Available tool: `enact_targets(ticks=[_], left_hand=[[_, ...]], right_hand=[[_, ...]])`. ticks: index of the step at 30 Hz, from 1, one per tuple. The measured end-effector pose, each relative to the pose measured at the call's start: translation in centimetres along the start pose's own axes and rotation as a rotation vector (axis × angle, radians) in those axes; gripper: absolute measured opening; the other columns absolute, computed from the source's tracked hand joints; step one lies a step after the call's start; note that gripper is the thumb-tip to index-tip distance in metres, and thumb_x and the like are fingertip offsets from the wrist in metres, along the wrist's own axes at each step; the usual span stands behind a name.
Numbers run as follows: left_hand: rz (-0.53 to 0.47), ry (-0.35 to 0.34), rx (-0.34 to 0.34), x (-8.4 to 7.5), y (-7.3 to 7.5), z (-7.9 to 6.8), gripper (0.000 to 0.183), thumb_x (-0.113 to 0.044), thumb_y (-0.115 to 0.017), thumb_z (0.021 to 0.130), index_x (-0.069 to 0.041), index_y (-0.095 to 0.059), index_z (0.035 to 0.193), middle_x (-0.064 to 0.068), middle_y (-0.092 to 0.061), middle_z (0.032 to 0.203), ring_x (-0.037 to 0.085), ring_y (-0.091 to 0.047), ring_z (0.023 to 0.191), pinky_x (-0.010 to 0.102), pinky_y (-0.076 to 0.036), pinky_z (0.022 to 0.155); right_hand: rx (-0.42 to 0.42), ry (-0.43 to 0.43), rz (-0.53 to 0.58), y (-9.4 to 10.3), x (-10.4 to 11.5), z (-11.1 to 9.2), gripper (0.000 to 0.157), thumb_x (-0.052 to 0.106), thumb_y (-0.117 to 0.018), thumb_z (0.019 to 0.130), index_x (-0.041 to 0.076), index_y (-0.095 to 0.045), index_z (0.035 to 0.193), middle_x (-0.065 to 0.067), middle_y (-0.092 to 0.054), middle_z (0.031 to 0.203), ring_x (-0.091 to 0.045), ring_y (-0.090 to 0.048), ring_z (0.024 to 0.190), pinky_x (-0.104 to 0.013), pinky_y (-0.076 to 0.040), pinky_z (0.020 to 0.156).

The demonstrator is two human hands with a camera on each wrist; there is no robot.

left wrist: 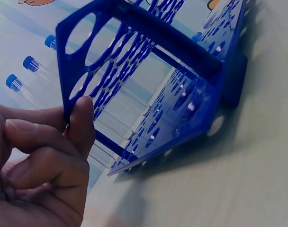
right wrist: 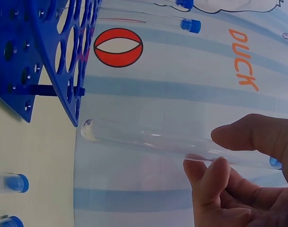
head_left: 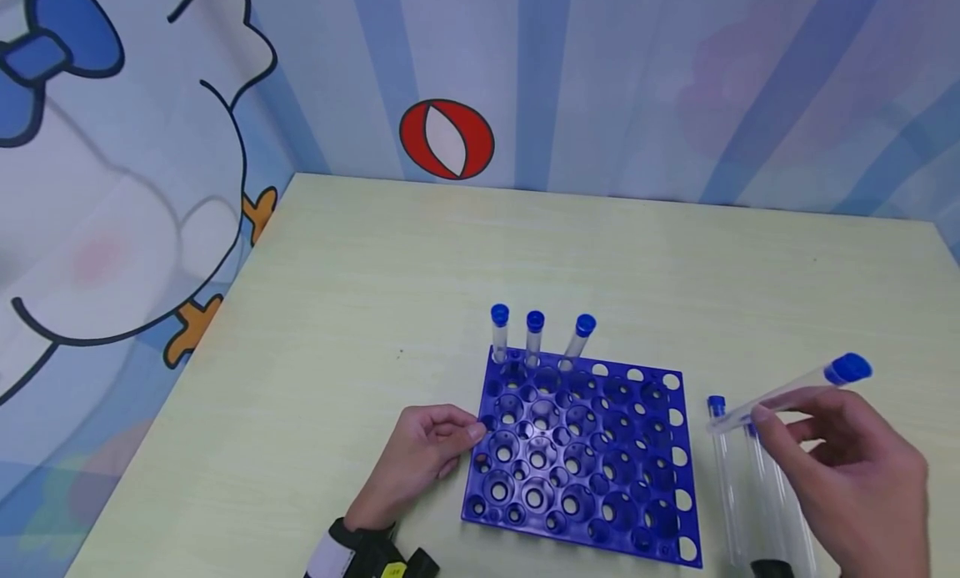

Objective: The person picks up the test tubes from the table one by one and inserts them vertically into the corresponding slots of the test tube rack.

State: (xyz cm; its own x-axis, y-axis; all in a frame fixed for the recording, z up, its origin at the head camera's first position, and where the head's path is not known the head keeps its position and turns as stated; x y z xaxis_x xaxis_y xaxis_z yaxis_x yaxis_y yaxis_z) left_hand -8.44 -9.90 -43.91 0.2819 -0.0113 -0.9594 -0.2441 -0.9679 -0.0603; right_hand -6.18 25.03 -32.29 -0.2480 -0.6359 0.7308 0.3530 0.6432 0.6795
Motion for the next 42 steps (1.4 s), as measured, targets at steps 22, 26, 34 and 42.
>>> enact_targets(ticks=[22,26,34,42], left_hand=[[-0.012,-0.008,0.01,-0.1,0.0,-0.1,0.03,-0.024,-0.066,0.085,0.003,-0.064,0.098,0.006,-0.059,0.069,0.008,-0.037,0.046,0.018,-0.029,0.043],[-0.008,-0.005,0.005,-0.1,0.0,-0.1,0.029,-0.024,-0.066,0.085,0.003,-0.064,0.097,0.007,-0.058,0.068,0.008,-0.037,0.046,0.018,-0.029,0.043],[-0.009,-0.006,0.005,-0.2,0.0,-0.2,0.029,-0.024,-0.065,0.086,0.003,-0.064,0.097,0.006,-0.058,0.068,0.008,-0.038,0.046,0.018,-0.029,0.043],[-0.004,-0.003,0.004,-0.1,0.1,-0.1,0.029,-0.023,-0.066,0.085,0.003,-0.065,0.098,0.003,-0.06,0.069,0.008,-0.038,0.046,0.018,-0.03,0.043]], right_hand=[[0.035,0.241,0.098,-1.5,4.3,0.4,0.019,0.017,-0.071,0.081,0.016,-0.062,0.099,0.006,-0.061,0.089,-0.008,-0.056,0.063,-0.016,-0.041,0.051],[0.05,0.257,0.099,-1.8,4.7,0.6,0.018,0.019,-0.07,0.081,0.016,-0.062,0.097,0.006,-0.061,0.088,-0.008,-0.056,0.063,-0.016,-0.042,0.052],[0.068,0.319,0.145,-2.5,5.3,1.2,0.019,0.014,-0.071,0.08,0.015,-0.064,0.098,0.009,-0.062,0.087,-0.006,-0.056,0.061,-0.016,-0.041,0.051],[0.098,0.381,0.14,-3.4,6.1,1.4,0.018,0.015,-0.072,0.08,0.015,-0.064,0.097,0.008,-0.06,0.089,-0.005,-0.054,0.06,-0.015,-0.042,0.051]])
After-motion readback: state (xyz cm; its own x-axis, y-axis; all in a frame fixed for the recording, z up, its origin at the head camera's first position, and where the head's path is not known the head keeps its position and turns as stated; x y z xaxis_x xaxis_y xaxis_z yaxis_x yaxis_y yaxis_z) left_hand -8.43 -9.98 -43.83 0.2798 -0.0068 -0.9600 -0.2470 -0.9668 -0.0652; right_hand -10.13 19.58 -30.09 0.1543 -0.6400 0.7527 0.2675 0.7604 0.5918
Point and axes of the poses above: each hand's wrist, its own z-axis towards the middle knuckle, its own y-axis out of the back of the hand, x = y × z, the point moved 7 cm from there along z, towards the middle knuckle
